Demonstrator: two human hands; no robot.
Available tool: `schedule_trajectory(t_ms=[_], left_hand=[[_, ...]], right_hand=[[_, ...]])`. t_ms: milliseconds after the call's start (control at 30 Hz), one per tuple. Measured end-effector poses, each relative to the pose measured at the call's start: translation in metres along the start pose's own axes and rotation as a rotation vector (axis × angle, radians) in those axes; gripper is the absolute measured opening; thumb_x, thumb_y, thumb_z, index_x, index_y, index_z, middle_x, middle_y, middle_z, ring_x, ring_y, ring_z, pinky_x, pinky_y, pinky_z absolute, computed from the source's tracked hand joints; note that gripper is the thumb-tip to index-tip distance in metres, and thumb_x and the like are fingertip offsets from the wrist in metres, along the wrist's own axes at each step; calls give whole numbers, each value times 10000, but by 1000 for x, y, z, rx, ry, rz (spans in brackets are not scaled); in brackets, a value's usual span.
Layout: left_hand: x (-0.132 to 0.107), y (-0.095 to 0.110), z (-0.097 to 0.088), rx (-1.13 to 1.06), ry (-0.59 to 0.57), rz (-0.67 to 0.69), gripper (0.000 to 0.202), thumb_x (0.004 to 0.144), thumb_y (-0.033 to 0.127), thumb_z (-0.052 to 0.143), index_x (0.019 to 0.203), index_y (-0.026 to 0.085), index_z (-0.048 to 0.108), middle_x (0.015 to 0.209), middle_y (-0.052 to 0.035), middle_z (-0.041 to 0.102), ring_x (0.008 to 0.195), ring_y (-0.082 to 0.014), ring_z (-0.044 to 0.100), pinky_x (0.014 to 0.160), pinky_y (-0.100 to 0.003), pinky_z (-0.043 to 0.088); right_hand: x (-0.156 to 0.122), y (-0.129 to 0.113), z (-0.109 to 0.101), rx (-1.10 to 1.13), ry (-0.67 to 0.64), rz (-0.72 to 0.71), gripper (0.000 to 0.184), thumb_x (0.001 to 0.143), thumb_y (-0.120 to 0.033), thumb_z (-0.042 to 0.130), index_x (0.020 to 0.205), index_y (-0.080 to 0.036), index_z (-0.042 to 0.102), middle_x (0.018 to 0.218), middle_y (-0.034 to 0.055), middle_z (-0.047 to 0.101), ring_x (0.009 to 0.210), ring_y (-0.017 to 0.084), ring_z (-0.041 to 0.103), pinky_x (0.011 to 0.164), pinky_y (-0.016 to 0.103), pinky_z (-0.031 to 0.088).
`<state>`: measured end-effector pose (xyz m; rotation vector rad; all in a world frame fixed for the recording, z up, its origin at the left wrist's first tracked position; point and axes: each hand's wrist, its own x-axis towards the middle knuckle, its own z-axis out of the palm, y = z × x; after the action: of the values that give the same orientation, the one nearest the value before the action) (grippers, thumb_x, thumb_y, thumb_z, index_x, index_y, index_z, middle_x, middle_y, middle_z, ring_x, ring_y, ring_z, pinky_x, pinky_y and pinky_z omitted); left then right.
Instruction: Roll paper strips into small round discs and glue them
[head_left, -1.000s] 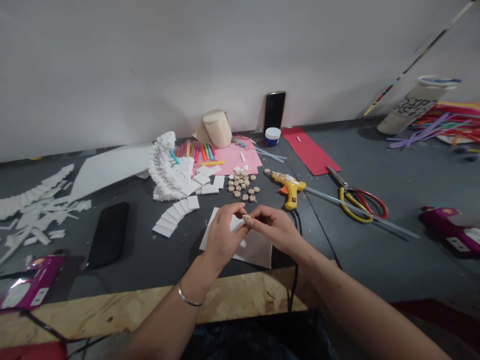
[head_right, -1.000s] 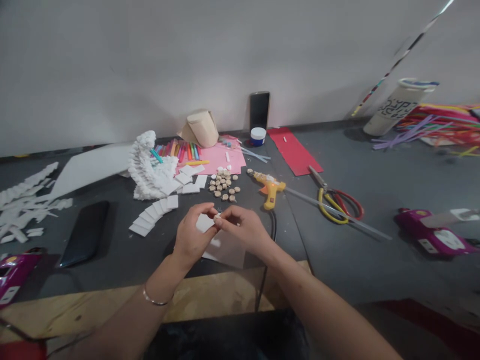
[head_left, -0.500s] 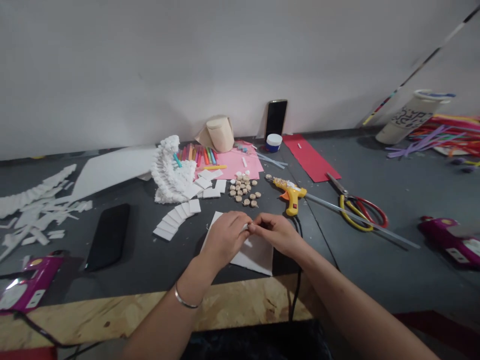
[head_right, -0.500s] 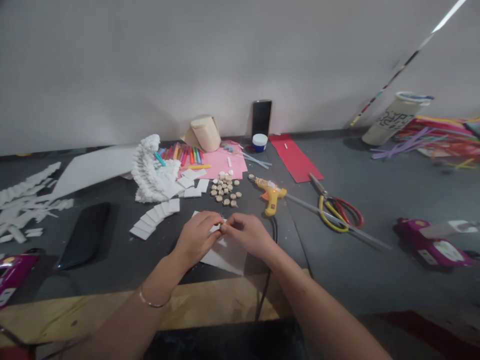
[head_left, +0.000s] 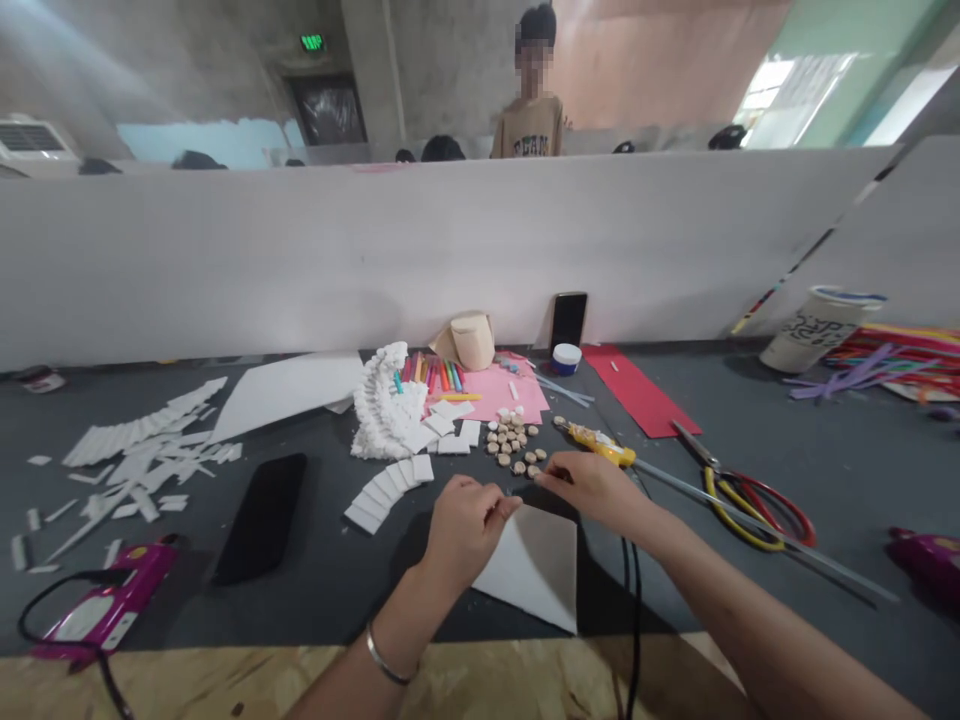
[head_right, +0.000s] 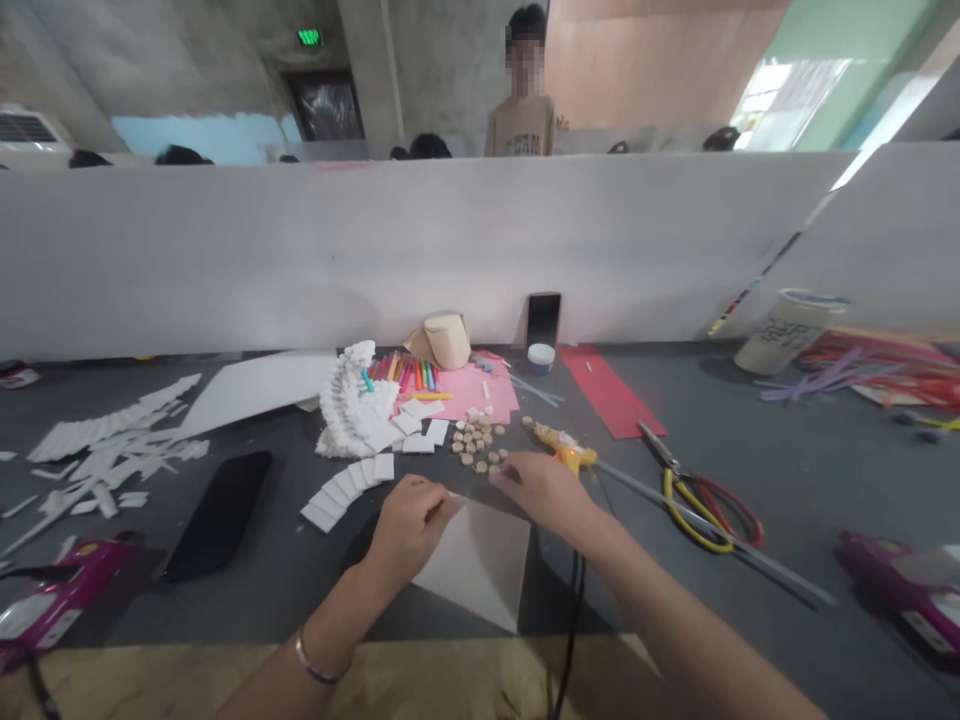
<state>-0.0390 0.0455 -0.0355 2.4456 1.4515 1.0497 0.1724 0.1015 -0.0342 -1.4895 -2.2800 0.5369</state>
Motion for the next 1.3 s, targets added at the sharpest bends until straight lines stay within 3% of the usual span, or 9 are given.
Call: schedule_trajectory(t_ms=[200, 300, 433, 600, 767, 933, 1000, 1133, 1300], left_hand=[[-15, -10, 32, -7, -90, -58, 112, 876, 186, 565, 836, 200, 668, 727, -25, 713, 671, -177, 633, 688, -303, 441], [-17, -10, 37, -15, -96, -60, 111, 868, 185, 571, 845, 202, 678, 723, -32, 711, 696, -185, 648, 717, -313, 458], [-18, -8, 41, 22, -121, -66, 128, 876, 223, 571, 815, 213, 684, 702, -34, 701, 675, -186, 635, 702, -313, 461], [-20, -6, 45, 86, -136, -42, 115, 873, 270, 585, 854, 224, 688, 673, -27, 691, 666, -189, 631, 683, -311, 448], [-17, -7, 48, 108, -179, 24, 172, 899, 269, 530, 809, 213, 665, 649, -20, 680, 635, -182, 630, 679, -326, 429], [-16, -11, 55, 97, -161, 71, 293, 945, 298, 446, 736, 201, 626, 595, -27, 651, 567, -174, 590, 643, -339, 410], [-16, -11, 57, 107, -168, 85, 307, 952, 304, 441, 723, 197, 615, 574, -32, 638, 543, -173, 579, 625, -344, 400], [-16, -8, 54, 139, -189, 97, 290, 952, 304, 450, 725, 207, 602, 588, -31, 650, 531, -181, 585, 601, -356, 391], [-13, -5, 47, 98, -167, 52, 272, 945, 275, 460, 715, 219, 594, 597, -28, 655, 575, -191, 621, 613, -359, 426]], right_hand=[[36, 15, 1, -233, -23, -3, 166, 849, -347, 600, 894, -223, 701, 893, 62, 735, 810, 216, 667, 640, 280, 408], [52, 15, 5, -169, 13, -39, 246, 837, -320, 606, 1060, -243, 676, 997, 59, 729, 863, 210, 669, 682, 279, 434], [90, 11, 12, 44, 73, -3, 257, 830, -362, 602, 1045, -242, 676, 938, 40, 731, 804, 187, 666, 692, 284, 470], [166, 7, 12, 170, 251, 104, 464, 837, -363, 578, 1253, -160, 552, 1178, 132, 658, 985, 217, 650, 842, 338, 502], [239, 2, 10, 158, 400, 238, 786, 770, -415, 655, 1409, -74, 350, 1447, 247, 422, 1346, 335, 402, 1077, 450, 353], [290, -6, 28, 141, 459, 312, 1021, 725, -493, 686, 1474, -49, 153, 1471, 257, 371, 1350, 338, 390, 1092, 437, 347], [301, -10, 37, 141, 477, 303, 1039, 708, -503, 696, 1475, -79, 138, 1469, 235, 379, 1347, 330, 391, 1106, 439, 327], [311, -17, 46, 241, 492, 255, 868, 673, -498, 721, 1356, -136, 326, 1333, 187, 520, 1248, 323, 491, 1060, 453, 379], [303, -17, 26, 497, 503, 212, 712, 702, -446, 710, 1265, -148, 393, 1267, 152, 566, 1131, 258, 574, 952, 407, 486]])
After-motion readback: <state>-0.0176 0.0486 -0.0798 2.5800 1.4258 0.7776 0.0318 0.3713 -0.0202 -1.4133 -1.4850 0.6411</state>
